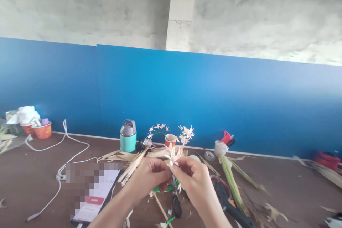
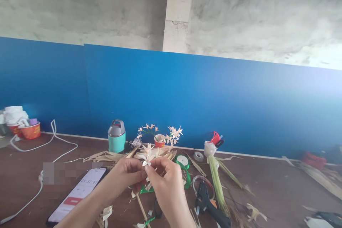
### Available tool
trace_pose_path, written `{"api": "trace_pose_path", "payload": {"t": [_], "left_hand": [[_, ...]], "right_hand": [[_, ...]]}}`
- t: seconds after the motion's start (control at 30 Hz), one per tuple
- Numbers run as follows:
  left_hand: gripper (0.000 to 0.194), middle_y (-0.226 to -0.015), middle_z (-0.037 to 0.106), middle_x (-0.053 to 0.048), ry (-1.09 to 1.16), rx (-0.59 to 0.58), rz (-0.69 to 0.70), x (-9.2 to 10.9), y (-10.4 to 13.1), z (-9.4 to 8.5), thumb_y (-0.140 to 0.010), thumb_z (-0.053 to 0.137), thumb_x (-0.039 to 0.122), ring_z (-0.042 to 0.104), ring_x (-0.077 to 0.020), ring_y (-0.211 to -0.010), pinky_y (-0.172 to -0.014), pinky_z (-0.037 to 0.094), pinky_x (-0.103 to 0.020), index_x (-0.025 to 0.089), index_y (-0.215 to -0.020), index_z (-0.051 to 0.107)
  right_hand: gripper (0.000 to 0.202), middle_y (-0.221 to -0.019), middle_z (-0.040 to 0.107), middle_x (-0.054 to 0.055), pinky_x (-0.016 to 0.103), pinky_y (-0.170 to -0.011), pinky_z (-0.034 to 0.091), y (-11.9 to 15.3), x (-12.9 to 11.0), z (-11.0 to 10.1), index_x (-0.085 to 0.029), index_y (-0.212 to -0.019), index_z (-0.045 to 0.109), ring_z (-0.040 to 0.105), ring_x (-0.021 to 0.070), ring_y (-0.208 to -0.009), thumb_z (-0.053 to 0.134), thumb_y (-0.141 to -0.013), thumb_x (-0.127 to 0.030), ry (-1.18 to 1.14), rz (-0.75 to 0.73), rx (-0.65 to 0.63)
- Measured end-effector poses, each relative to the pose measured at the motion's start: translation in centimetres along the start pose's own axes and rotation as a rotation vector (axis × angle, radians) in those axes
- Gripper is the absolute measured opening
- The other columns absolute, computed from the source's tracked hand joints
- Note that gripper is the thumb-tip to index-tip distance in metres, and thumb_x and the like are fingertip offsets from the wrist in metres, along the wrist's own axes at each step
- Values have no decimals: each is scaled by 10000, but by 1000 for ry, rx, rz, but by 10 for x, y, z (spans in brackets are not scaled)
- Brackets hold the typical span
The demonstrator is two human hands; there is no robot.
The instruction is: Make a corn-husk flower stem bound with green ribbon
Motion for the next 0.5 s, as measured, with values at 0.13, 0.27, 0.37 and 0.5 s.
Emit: {"api": "trace_pose_path", "payload": {"t": [0.13, 0.27, 0.37, 0.5], "left_hand": [[236, -503, 582, 14, 34, -9, -6, 0, 0, 1, -645, 703, 358, 505, -89, -451, -476, 389, -209, 151, -553, 638], [247, -519, 601, 6, 39, 0, -20, 0, 0, 3, -629, 722, 371, 526, -94, -471, -505, 411, -218, 142, -568, 653], [254, -516, 602, 6, 64, 1, -26, 0, 0, 3, -610, 742, 369, 523, -89, -467, -511, 417, -216, 134, -571, 656], [255, -511, 595, 7, 74, 7, -14, -1, -1, 3, -623, 736, 370, 518, -87, -469, -510, 421, -213, 130, -577, 662]], "right_hand": [[157, -555, 605, 12, 216, -445, 383, 0, -2, -1, -152, -652, 645, 492, 120, -480, 674, -669, -305, -83, 63, -3], [157, -549, 601, 10, 213, -451, 388, 0, -3, -1, -148, -655, 640, 499, 123, -492, 673, -664, -302, -47, 81, 2], [149, -579, 622, 18, 212, -468, 402, -1, -1, 0, -145, -672, 650, 520, 127, -517, 665, -675, -293, -8, 70, -1], [155, -547, 610, 2, 204, -438, 397, 0, 1, 3, -154, -670, 625, 521, 117, -475, 644, -704, -305, -69, 97, -38]]}}
Point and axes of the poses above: each hand's wrist, its own y-axis away from the middle knuckle, its own z-axis out of the palm, x = y × z, the point moved 1 cm from there along -y, towards the middle knuckle
